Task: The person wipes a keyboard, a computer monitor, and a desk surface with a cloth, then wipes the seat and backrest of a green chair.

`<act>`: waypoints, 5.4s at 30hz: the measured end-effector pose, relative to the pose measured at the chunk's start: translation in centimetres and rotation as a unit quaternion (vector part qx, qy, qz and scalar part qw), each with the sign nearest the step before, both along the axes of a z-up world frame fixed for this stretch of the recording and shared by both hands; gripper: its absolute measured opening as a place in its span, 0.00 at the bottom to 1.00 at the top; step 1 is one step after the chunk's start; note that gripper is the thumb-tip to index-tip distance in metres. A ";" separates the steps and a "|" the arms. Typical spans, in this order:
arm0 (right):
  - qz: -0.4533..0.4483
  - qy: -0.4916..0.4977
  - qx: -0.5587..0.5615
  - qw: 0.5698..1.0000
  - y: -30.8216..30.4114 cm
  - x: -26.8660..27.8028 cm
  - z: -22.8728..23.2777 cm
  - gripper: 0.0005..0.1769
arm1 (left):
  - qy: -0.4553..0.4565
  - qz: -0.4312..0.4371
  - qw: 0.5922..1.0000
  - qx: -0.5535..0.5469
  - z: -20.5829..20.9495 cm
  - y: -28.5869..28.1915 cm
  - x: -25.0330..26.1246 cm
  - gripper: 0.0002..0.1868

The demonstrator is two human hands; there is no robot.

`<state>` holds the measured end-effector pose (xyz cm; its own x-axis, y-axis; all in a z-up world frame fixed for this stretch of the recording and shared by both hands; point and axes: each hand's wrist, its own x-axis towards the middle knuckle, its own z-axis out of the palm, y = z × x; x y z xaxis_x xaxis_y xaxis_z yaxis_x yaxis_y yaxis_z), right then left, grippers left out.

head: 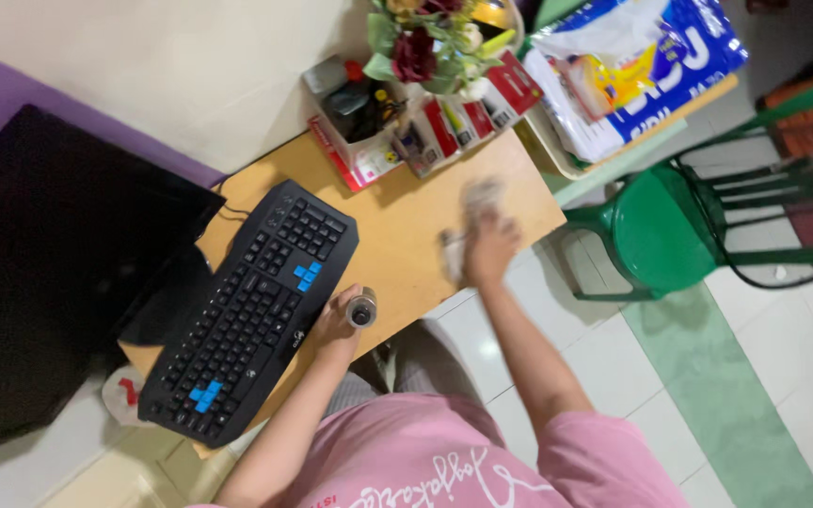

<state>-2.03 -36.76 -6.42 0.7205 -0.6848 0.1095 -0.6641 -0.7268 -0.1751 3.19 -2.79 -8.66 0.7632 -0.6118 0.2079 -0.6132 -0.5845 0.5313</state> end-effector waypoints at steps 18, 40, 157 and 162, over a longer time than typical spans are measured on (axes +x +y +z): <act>0.038 -0.050 -0.055 0.997 -13.4 4.3 2.1 0.25 | 0.072 0.128 0.989 0.003 3.7 -4.9 -1.1 0.20; 0.131 -0.070 0.003 0.989 -15.0 1.2 4.6 0.34 | 0.091 0.105 0.989 -0.042 11.4 -29.9 5.4 0.35; 0.359 -0.149 0.008 0.922 46.8 13.0 9.7 0.05 | 0.268 0.401 0.777 -0.405 -0.4 35.7 0.1 0.20; 0.499 -0.160 0.084 0.848 53.8 8.9 10.1 0.11 | 0.405 0.387 0.713 -0.421 -1.6 37.5 0.7 0.20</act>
